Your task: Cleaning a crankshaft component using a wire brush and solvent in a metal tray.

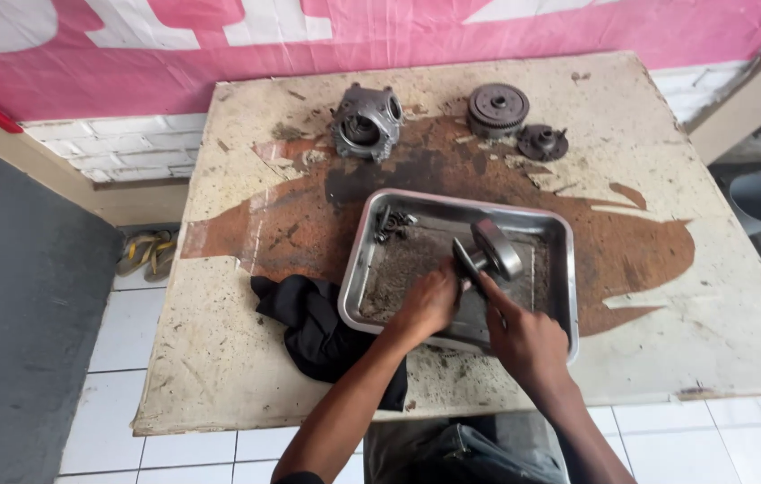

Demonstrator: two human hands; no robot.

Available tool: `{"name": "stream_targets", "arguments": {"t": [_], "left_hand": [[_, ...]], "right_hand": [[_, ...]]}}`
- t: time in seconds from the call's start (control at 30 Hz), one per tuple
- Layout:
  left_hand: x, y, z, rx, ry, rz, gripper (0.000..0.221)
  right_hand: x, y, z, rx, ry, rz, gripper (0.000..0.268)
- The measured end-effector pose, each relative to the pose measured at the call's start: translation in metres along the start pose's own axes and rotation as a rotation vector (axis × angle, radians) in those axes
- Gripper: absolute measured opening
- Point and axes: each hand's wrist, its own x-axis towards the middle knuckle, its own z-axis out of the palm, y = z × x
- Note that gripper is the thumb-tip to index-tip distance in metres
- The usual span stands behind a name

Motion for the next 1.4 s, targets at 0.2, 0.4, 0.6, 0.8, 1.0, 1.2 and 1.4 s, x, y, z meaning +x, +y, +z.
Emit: {"name": "stream_targets", "arguments": {"t": [0.2,0.4,0.6,0.8,1.0,1.2,1.4], "left_hand": [[-0.004,-0.003,0.001,-0.083,0.108,0.080,0.045],[0.006,-0.021,0.012,-0.005,0.108,0.117,0.047],[0.007,-0.015,0.006,-0.001,0.019,0.045,0.050],[0.005,-0.014,0.003,-0.074,0.046,0.046,0.043],[0.008,-0.021,0.013,-0.002,0.167,0.145,0.030],[0.007,-0.012,0.004,0.047,0.051,0.080,0.027],[0.006,-0.028,0.016,-0.026,0.012,0.130,0.068]], "right_hand": [[0.016,0.003,0.012,0.035,0.065,-0.079,0.048],[-0.016,0.049,0.010,0.112,0.122,-0.120,0.044],[-0.031,0.077,-0.002,0.183,0.245,-0.164,0.038],[-0.032,0.071,0.003,0.238,0.277,-0.181,0.041],[-0.023,0.059,0.014,0.182,0.436,-0.329,0.041],[0.001,0.043,0.030,0.145,0.421,-0.358,0.039],[0.022,0.014,0.054,0.168,0.420,-0.233,0.037]]}}
